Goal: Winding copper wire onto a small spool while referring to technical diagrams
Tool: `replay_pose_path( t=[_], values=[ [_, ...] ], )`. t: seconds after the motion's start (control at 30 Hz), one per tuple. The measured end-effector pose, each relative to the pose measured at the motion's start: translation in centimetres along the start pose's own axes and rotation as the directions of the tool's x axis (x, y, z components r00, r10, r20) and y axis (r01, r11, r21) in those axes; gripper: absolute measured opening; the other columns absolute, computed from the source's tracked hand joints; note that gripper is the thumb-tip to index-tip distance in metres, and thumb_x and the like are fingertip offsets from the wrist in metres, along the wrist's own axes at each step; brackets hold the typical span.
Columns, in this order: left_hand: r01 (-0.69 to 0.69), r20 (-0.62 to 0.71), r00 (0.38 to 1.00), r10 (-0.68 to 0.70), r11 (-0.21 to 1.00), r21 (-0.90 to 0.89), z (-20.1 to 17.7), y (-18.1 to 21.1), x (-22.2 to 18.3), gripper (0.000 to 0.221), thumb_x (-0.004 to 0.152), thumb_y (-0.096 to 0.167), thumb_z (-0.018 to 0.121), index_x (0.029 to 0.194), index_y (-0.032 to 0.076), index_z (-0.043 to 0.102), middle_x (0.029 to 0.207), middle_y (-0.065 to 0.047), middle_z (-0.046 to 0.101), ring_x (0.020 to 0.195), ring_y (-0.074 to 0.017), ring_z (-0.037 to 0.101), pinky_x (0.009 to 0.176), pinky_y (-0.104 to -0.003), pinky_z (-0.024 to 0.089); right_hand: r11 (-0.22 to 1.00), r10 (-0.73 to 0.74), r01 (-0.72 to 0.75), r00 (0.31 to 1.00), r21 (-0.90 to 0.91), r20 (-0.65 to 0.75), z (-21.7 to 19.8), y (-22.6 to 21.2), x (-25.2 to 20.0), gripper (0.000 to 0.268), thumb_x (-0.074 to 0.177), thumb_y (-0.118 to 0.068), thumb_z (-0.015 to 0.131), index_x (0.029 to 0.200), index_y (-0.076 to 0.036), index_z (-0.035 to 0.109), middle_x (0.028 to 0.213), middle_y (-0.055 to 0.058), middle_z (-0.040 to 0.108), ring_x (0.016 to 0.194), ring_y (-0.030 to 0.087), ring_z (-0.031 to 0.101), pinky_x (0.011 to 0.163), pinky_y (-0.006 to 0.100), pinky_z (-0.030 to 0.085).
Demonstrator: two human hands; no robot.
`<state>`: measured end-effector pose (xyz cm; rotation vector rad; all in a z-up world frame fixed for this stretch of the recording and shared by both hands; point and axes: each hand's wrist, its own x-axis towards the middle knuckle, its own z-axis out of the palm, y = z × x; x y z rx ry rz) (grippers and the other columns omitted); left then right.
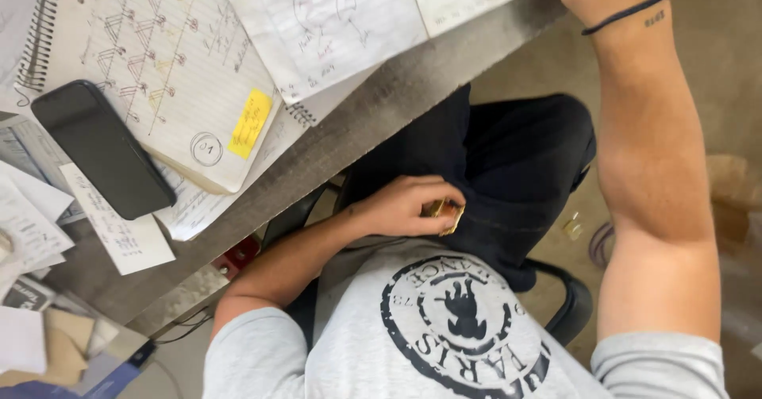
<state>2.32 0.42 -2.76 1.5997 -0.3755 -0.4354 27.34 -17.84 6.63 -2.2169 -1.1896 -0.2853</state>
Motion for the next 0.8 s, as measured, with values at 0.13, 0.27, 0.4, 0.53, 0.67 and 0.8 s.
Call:
replay_pose_path(
  t=[0.13, 0.27, 0.4, 0.53, 0.67, 0.8],
  values=[
    [-0.037, -0.092, 0.995, 0.025, 0.991, -0.127, -0.8, 1.6, -1.1, 0.046, 0.09, 0.018, 0.079, 0.133, 0.013, 0.066, 0.109, -0.011, 0.071, 0.093, -0.0255, 0.072, 0.082, -0.038, 0.058, 0.915, 0.328, -0.332, 0.943, 0.23, 0.057, -1.2, -3.8, -6.9, 0.031, 0.123, -0.025, 0.06, 0.122, 0.0, 0.078, 0.084, 0.011, 0.06, 0.073, 0.031, 0.055, 0.074, 0.042, 0.046],
    [-0.043, -0.079, 0.996, 0.029, 0.982, -0.185, 0.8, 0.7, -2.4, 0.051, 0.087, 0.019, 0.086, 0.134, 0.013, 0.067, 0.113, -0.008, 0.072, 0.105, -0.0235, 0.072, 0.089, -0.036, 0.058, 0.831, 0.227, -0.384, 0.895, 0.403, 0.384, 2.5, -11.1, -17.6, 0.071, 0.098, -0.06, 0.054, 0.136, -0.001, 0.065, 0.115, 0.023, 0.066, 0.106, 0.044, 0.064, 0.091, 0.051, 0.053],
    [-0.065, -0.046, 0.997, 0.06, 0.99, -0.125, 2.4, 1.2, -1.9, 0.053, 0.092, 0.015, 0.083, 0.14, 0.012, 0.061, 0.122, -0.009, 0.069, 0.117, -0.029, 0.068, 0.1, -0.043, 0.056, 0.567, 0.382, -0.516, 0.855, 0.642, 0.35, 6.8, -15.4, -25.6, 0.084, 0.081, -0.05, 0.082, 0.139, 0.006, 0.059, 0.113, 0.021, 0.069, 0.092, 0.036, 0.069, 0.075, 0.043, 0.058],
    [-0.239, -0.025, 0.968, 0.251, 0.943, 0.233, 3.1, 1.3, -0.6, 0.074, 0.088, 0.027, 0.089, 0.15, 0.011, 0.052, 0.143, -0.014, 0.054, 0.131, -0.0351, 0.058, 0.11, -0.05, 0.048, 0.429, 0.584, -0.471, 0.796, 0.77, 0.162, 8.4, -16.0, -27.7, 0.087, 0.076, -0.033, 0.093, 0.142, 0.011, 0.056, 0.105, 0.015, 0.068, 0.075, 0.021, 0.068, 0.061, 0.028, 0.059],
    [-0.326, 0.123, 0.945, 0.304, 0.832, 0.45, 2.7, 2.5, 0.5, 0.078, 0.09, 0.054, 0.081, 0.15, 0.013, 0.052, 0.145, -0.011, 0.055, 0.128, -0.0305, 0.06, 0.113, -0.049, 0.039, 0.428, 0.58, -0.443, 0.803, 0.788, 0.137, 7.9, -16.8, -29.2, 0.08, 0.08, -0.043, 0.088, 0.137, 0.006, 0.061, 0.104, 0.014, 0.07, 0.082, 0.019, 0.068, 0.068, 0.035, 0.056],
    [-0.288, 0.242, 0.945, 0.22, 0.91, 0.297, 3.3, 2.5, 0.2, 0.062, 0.1, 0.047, 0.069, 0.147, 0.01, 0.053, 0.14, -0.013, 0.061, 0.119, -0.0341, 0.067, 0.104, -0.051, 0.049, 0.459, 0.588, -0.522, 0.785, 0.719, 0.194, 7.9, -17.3, -31.1, 0.09, 0.071, -0.052, 0.09, 0.138, 0.001, 0.061, 0.079, 0.006, 0.069, 0.059, 0.016, 0.062, 0.055, 0.032, 0.05]
  ],
)
